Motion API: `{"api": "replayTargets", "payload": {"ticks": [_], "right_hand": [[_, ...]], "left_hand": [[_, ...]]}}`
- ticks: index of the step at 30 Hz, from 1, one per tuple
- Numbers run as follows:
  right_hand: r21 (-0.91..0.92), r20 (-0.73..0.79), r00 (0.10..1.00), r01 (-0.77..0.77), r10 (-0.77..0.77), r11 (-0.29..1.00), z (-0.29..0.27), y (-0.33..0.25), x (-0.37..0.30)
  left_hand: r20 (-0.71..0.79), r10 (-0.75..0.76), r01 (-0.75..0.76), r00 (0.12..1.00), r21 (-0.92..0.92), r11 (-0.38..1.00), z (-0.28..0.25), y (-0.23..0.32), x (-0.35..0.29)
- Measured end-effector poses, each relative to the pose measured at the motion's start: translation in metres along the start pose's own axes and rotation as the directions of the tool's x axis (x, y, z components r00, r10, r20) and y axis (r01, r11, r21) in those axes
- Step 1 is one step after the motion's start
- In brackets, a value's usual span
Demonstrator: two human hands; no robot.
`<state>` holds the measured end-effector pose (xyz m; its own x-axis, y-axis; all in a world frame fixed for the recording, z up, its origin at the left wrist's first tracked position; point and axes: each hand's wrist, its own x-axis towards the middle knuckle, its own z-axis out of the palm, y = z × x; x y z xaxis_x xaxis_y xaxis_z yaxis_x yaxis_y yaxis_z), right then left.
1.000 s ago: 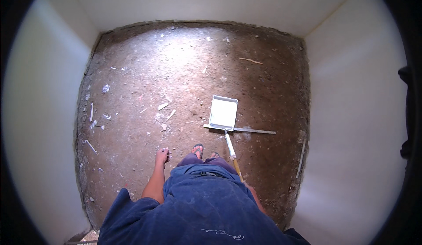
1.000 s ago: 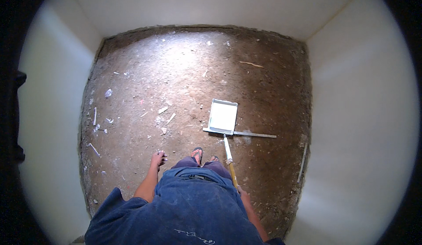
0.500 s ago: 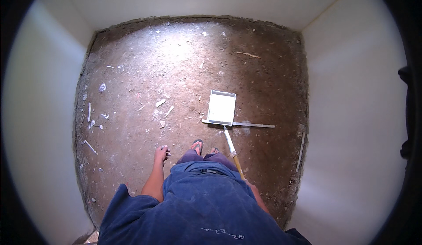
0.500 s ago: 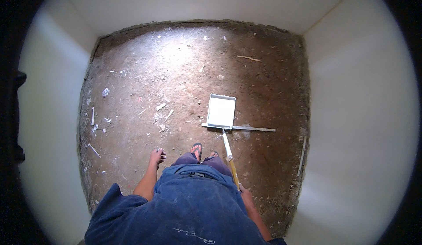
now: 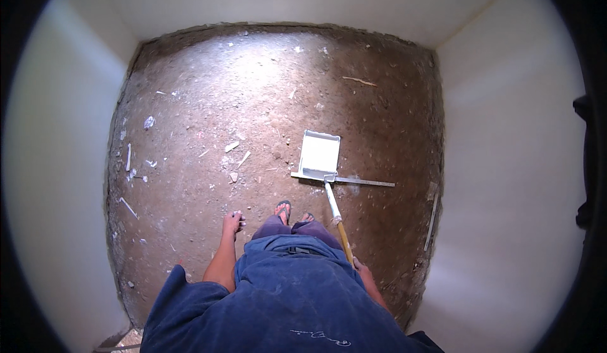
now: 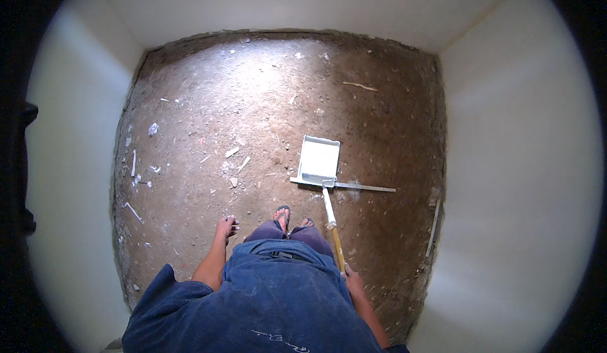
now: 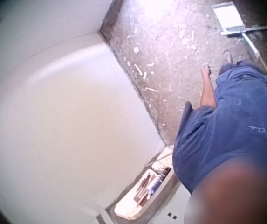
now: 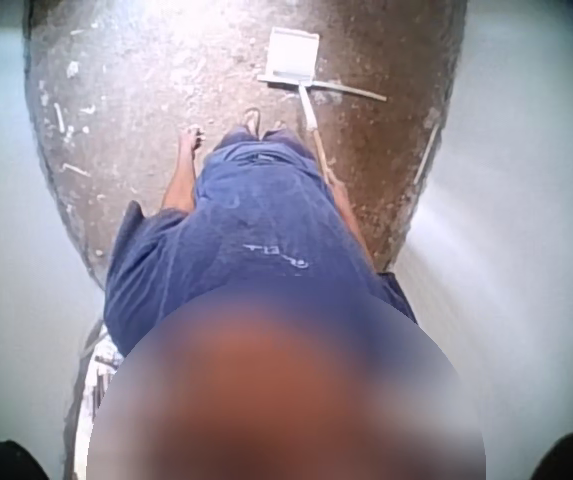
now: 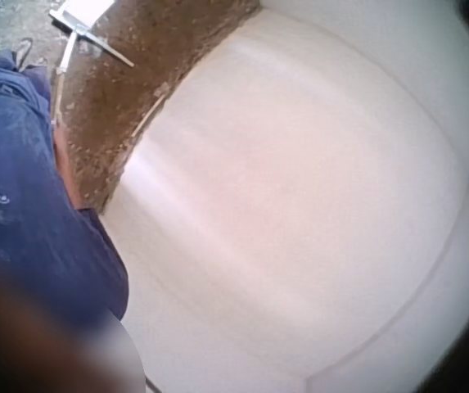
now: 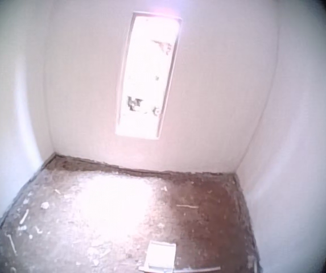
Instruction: The person uses a long-handled paint roller to apply white paint to the ceiling of a room. They repeatedly roll the roller in a paint tray on the floor to reload paint, then reach upward to paint different sections of the ceiling.
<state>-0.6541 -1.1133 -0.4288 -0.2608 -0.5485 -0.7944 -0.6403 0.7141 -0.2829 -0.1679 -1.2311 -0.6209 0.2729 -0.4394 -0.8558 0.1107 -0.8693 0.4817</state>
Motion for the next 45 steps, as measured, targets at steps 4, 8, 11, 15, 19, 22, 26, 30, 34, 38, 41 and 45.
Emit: {"api": "replayTargets", "payload": {"ticks": [4,8,11,15,19,22,26,30,34,38,41,45], "right_hand": [[0.039,0.008,0.999,-0.038,0.037,0.999,0.005,0.002,0.007],[-0.029,-0.011,0.999,0.041,-0.041,0.999,0.01,0.0,0.037],[-0.02,-0.01,0.998,0.055,-0.056,0.998,0.008,0.0,0.037],[-0.018,-0.012,0.999,0.047,-0.047,0.999,-0.003,0.002,0.006],[0.105,0.018,0.988,-0.151,0.15,0.983,-0.006,-0.003,-0.003],[0.039,0.021,0.981,-0.192,0.191,0.981,0.001,-0.006,0.017],[-0.026,-0.015,0.992,0.126,-0.127,0.992,0.004,-0.002,0.04],[0.022,0.024,0.998,0.051,-0.051,0.998,-0.009,0.001,0.018],[0.024,0.046,0.996,-0.083,0.082,0.996,-0.018,-0.004,-0.007],[0.052,0.032,0.998,-0.064,0.062,0.997,-0.01,-0.012,0.015],[-0.059,0.016,0.998,0.057,-0.056,0.997,-0.007,-0.012,0.033],[-0.035,0.008,0.998,0.058,-0.058,0.998,-0.009,0.001,0.018]], "left_hand": [[-0.01,-0.006,0.006,1.0,-0.022,1.0,0.003,-0.002,-0.006],[0.006,-0.041,0.041,0.999,-0.017,0.999,0.002,-0.009,-0.008],[-0.002,-0.051,0.051,0.999,0.015,0.999,0.001,-0.015,-0.004],[0.011,-0.005,0.005,1.0,-0.02,1.0,0.003,-0.015,0.001],[-0.014,-0.017,0.017,1.0,-0.024,1.0,0.007,-0.011,0.001],[-0.018,-0.024,0.023,1.0,-0.01,1.0,0.008,-0.008,-0.002],[0.001,-0.044,0.044,0.999,0.022,0.999,0.008,-0.005,-0.003],[0.003,-0.011,0.011,1.0,0.004,1.0,0.011,0.003,-0.003],[0.0,-0.01,0.01,1.0,-0.024,1.0,0.015,0.012,-0.002],[-0.002,-0.018,0.018,1.0,-0.029,0.999,0.015,0.012,-0.001],[0.031,-0.027,0.026,0.999,0.038,0.999,0.014,0.009,0.001],[0.037,-0.014,0.013,0.999,0.027,1.0,0.013,0.012,0.007]]}}
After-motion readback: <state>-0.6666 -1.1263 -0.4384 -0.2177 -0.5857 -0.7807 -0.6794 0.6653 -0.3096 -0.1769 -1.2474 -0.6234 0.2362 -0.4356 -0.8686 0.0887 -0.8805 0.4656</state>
